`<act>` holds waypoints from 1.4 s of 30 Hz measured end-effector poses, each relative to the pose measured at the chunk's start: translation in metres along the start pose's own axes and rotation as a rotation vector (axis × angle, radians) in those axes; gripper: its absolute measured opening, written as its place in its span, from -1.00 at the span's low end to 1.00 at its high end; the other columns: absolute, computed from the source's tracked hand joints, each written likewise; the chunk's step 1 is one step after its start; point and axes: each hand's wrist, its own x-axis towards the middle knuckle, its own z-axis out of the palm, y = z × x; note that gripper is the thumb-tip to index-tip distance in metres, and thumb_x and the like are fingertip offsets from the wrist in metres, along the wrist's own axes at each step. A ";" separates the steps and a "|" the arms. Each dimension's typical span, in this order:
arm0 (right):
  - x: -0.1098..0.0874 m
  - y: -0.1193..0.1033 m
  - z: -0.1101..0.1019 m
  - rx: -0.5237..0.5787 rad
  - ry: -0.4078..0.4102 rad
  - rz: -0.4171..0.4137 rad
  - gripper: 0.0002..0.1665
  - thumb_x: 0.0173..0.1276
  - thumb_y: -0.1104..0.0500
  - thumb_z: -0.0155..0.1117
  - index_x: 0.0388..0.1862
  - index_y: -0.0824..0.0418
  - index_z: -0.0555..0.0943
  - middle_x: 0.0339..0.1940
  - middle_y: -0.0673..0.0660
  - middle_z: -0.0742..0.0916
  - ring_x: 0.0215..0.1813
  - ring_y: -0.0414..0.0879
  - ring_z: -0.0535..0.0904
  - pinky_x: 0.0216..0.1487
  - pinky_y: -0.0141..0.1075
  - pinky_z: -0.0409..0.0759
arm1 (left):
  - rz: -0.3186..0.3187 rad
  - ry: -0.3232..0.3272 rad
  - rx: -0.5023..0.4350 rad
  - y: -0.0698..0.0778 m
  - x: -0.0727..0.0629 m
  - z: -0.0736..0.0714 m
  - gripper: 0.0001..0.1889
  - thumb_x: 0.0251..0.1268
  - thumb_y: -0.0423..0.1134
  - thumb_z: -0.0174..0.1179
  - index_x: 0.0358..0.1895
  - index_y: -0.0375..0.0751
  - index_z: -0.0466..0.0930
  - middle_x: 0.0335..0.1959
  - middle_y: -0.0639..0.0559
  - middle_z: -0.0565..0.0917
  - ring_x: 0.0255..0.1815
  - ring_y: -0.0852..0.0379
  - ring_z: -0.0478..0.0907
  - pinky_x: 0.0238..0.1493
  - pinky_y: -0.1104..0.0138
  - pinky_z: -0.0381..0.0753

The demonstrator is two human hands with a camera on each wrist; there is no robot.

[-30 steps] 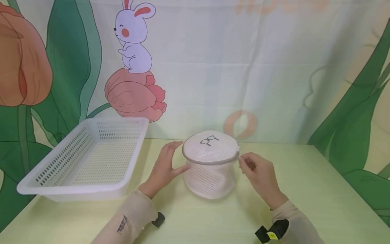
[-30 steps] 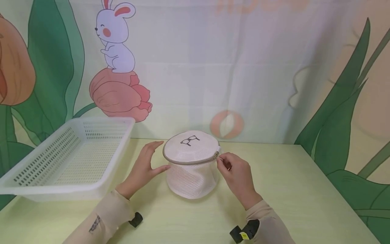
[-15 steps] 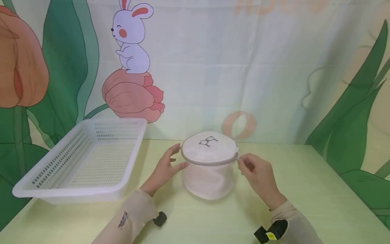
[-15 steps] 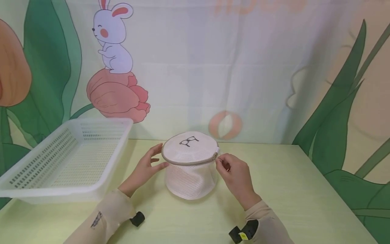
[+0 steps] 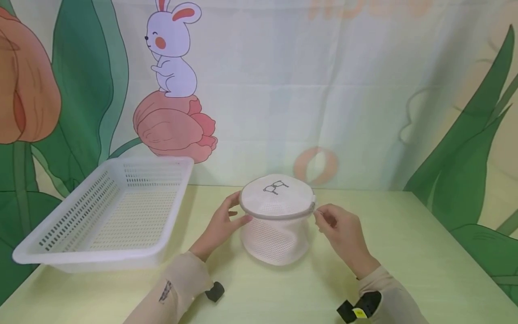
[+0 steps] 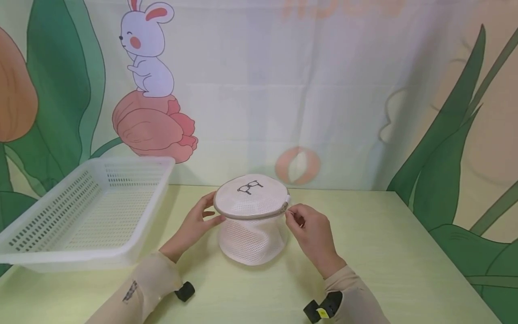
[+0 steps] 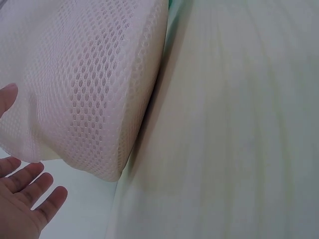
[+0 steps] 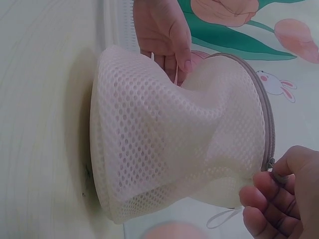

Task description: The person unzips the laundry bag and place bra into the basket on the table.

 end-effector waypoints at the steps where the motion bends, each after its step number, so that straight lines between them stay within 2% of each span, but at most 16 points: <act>1: 0.000 0.000 0.000 -0.002 -0.001 0.004 -0.92 0.33 0.23 0.25 -0.37 0.19 0.64 -0.55 0.01 0.68 -0.50 -0.27 0.50 -0.47 -0.48 0.48 | 0.002 0.002 -0.004 0.000 0.000 0.001 -0.24 0.20 -0.24 0.31 0.44 -0.22 0.14 0.41 -0.16 0.34 0.39 -0.14 0.31 0.31 -0.05 0.41; 3: 0.000 0.000 -0.001 -0.007 -0.003 0.009 -0.92 0.33 0.23 0.25 -0.36 0.19 0.64 -0.54 0.01 0.68 -0.50 -0.26 0.51 -0.47 -0.48 0.48 | 0.012 0.016 -0.013 -0.004 0.001 0.002 -0.25 0.20 -0.24 0.31 0.43 -0.20 0.16 0.40 -0.15 0.35 0.37 -0.13 0.33 0.30 -0.06 0.42; 12: 0.000 0.003 -0.001 0.002 0.009 -0.005 -0.91 0.33 0.23 0.23 -0.37 0.19 0.64 -0.56 0.00 0.68 -0.52 -0.29 0.52 -0.50 -0.48 0.48 | 0.028 0.134 -0.072 -0.004 -0.001 0.005 -0.40 0.16 -0.40 0.31 0.28 -0.26 0.32 0.19 -0.23 0.53 0.21 -0.16 0.47 0.19 -0.09 0.50; 20: 0.001 0.005 -0.002 -0.027 0.035 -0.019 -0.90 0.32 0.25 0.23 -0.39 0.19 0.64 -0.58 0.00 0.68 -0.53 -0.30 0.50 -0.51 -0.48 0.46 | 0.019 0.209 -0.096 -0.004 -0.002 0.007 -0.52 0.13 -0.45 0.30 0.15 -0.26 0.40 -0.01 -0.22 0.59 0.05 -0.11 0.53 0.12 -0.05 0.54; 26: 0.002 0.005 -0.002 -0.040 0.043 -0.013 -0.89 0.31 0.25 0.23 -0.42 0.17 0.63 -0.59 0.00 0.67 -0.54 -0.30 0.46 -0.51 -0.48 0.44 | 0.027 0.242 -0.085 -0.007 -0.004 0.007 -0.57 0.13 -0.44 0.30 0.09 -0.24 0.42 -0.08 -0.17 0.61 -0.03 -0.01 0.53 0.10 0.01 0.56; 32: 0.003 0.006 -0.001 -0.044 0.060 -0.012 -0.89 0.30 0.26 0.22 -0.43 0.18 0.63 -0.61 0.00 0.67 -0.56 -0.29 0.47 -0.52 -0.47 0.44 | 0.067 0.259 -0.065 -0.007 -0.007 0.008 -0.62 0.13 -0.43 0.30 0.02 -0.22 0.44 -0.16 -0.13 0.63 -0.11 0.09 0.51 0.05 0.10 0.57; 42: 0.004 0.009 -0.003 -0.133 0.059 0.033 -0.86 0.34 0.19 0.20 -0.35 0.21 0.66 -0.53 0.07 0.71 -0.48 -0.15 0.53 -0.45 -0.41 0.47 | 0.149 0.288 0.002 -0.007 -0.012 0.013 -0.68 0.14 -0.44 0.29 -0.04 -0.23 0.47 -0.24 -0.09 0.65 -0.16 0.10 0.54 0.00 0.26 0.56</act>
